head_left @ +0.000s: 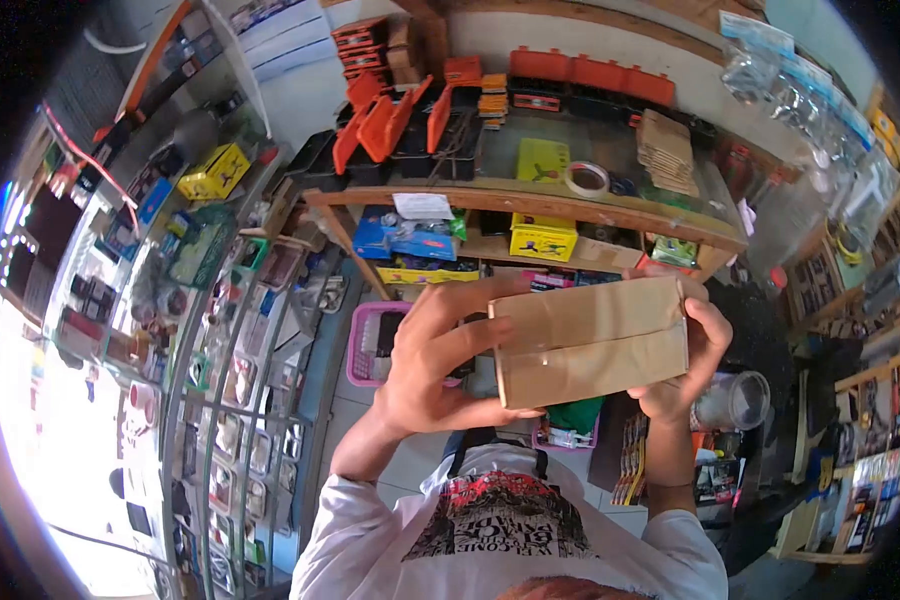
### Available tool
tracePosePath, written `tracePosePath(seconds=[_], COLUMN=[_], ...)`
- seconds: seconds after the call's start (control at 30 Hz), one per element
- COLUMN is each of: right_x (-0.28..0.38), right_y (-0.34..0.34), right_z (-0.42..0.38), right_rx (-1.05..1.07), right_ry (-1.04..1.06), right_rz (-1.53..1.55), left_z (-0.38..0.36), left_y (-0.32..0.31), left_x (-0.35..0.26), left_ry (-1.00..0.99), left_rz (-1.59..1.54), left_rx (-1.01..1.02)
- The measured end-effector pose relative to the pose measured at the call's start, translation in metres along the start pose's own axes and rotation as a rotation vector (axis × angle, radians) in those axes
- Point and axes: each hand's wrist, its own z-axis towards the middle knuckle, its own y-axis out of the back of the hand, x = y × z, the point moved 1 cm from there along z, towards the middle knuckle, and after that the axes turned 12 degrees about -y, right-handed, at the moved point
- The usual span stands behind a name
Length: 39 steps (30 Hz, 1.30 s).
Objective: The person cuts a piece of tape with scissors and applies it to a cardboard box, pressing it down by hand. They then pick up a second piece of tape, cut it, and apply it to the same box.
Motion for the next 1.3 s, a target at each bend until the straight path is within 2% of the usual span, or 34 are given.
tracePosePath(seconds=[0.03, 0.13, 0.33, 0.47, 0.53, 0.57, 0.7, 1.1, 1.2, 1.3], right_x=[-0.001, 0.000, 0.014, 0.022, 0.027, 0.028, 0.023, 0.036, 0.041, 0.036], right_y=[-0.001, 0.004, 0.008, 0.010, 0.008, 0.008, 0.008, 0.023, 0.026, 0.029], right_z=[0.001, 0.008, 0.021, 0.028, 0.026, 0.026, 0.020, 0.027, 0.029, 0.024], right_rx=[-0.022, 0.069, 0.108, 0.168, 0.136, 0.127, 0.071, 0.142, 0.153, 0.109], right_ry=[-0.009, 0.066, 0.097, 0.099, 0.065, 0.053, 0.038, 0.169, 0.135, 0.055], right_rz=[0.037, -0.073, -0.257, -0.357, -0.360, -0.353, -0.249, -0.374, -0.439, -0.379], left_z=[0.003, 0.006, 0.006, 0.004, -0.006, -0.005, -0.003, 0.000, 0.000, 0.003], left_y=[0.001, 0.005, 0.018, 0.017, 0.012, 0.017, 0.019, 0.004, 0.000, -0.002], left_x=[-0.002, 0.000, -0.002, -0.002, 0.002, 0.000, -0.001, 0.001, 0.004, 0.004], left_ry=[0.044, 0.006, 0.015, 0.027, 0.009, 0.031, -0.046, -0.010, -0.016, -0.010], left_rz=[-0.015, -0.041, -0.042, -0.068, -0.113, -0.081, -0.063, -0.138, -0.152, -0.139], left_rx=[-0.020, -0.040, 0.028, -0.015, -0.075, 0.013, 0.065, 0.050, 0.043, 0.055])
